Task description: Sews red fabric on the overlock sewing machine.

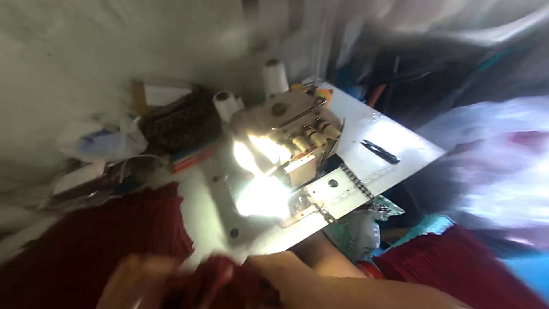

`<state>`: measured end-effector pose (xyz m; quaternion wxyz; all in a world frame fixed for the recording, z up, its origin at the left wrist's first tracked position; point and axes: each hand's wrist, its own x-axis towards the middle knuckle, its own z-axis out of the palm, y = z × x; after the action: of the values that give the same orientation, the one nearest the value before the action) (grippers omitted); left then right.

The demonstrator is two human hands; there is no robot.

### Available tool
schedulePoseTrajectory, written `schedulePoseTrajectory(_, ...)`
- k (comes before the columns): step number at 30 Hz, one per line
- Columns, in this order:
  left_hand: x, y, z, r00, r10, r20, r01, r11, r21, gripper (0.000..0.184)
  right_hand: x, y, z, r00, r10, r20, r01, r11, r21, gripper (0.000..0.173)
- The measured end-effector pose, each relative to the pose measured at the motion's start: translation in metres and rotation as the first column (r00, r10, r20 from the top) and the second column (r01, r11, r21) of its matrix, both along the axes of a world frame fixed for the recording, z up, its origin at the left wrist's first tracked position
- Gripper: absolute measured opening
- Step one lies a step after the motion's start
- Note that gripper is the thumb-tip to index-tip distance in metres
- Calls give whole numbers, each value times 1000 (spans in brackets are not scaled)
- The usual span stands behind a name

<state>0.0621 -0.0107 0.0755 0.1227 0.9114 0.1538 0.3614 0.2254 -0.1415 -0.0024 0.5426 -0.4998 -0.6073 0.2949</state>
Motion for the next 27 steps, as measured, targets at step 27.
schedulePoseTrajectory(27,112,49,-96,934,-183,-306,36,902,-430,38,95,34,-42,869,-492,-58,469,854,-225,13)
